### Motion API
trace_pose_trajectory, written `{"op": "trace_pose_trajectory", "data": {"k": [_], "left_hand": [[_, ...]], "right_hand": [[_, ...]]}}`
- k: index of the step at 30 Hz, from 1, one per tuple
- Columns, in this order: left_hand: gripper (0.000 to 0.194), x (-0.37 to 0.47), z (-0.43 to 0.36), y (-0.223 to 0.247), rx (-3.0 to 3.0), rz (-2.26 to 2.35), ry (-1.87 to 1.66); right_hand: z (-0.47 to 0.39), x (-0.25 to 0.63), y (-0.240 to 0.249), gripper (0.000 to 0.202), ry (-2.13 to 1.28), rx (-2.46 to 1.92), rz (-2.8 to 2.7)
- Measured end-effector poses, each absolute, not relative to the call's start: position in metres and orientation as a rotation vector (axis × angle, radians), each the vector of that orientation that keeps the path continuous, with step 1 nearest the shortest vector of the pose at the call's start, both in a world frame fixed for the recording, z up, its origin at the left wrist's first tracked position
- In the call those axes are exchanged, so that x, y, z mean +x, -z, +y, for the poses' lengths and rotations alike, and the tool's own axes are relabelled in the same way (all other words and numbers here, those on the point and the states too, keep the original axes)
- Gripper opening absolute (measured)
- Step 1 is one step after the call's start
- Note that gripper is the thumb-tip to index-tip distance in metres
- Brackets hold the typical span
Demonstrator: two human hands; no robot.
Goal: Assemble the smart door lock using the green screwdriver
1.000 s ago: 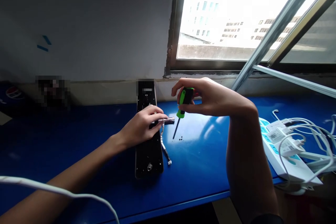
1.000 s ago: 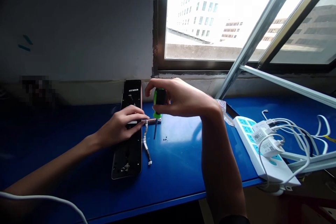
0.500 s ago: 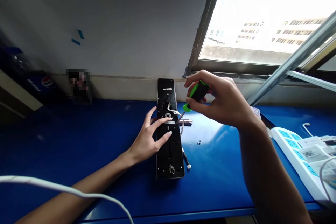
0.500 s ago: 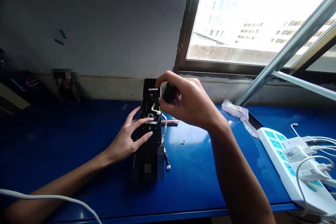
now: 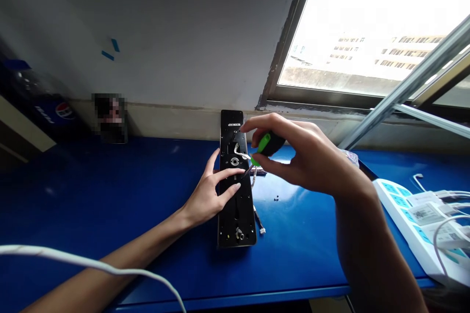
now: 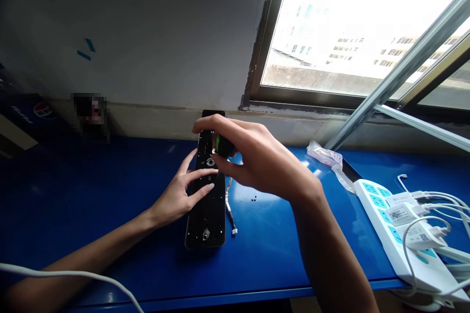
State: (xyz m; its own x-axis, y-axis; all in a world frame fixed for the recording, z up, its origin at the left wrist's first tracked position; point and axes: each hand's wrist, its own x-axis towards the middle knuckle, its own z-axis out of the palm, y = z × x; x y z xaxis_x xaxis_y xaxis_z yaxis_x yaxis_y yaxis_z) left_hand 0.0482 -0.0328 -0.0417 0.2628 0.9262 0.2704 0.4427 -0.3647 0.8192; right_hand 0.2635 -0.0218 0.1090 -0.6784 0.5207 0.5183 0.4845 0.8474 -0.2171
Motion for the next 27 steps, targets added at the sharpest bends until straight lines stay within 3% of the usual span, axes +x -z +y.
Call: {"op": "trace_pose_trajectory", "data": {"k": [23, 25, 27], "left_hand": [[0.03, 0.035, -0.047, 0.034, 1.975, 1.324, -0.89], [0.033, 0.034, -0.046, 0.031, 1.961, 1.306, -0.883], [0.037, 0.033, -0.045, 0.03, 1.946, 1.291, -0.875]], "right_hand": [[-0.03, 0.263, -0.11, 0.025, 0.072, -0.776, -2.383], [-0.033, 0.263, -0.111, 0.019, 0.012, -0.752, -2.392], [-0.035, 0.263, -0.112, 0.028, -0.11, -0.694, -2.428]]}}
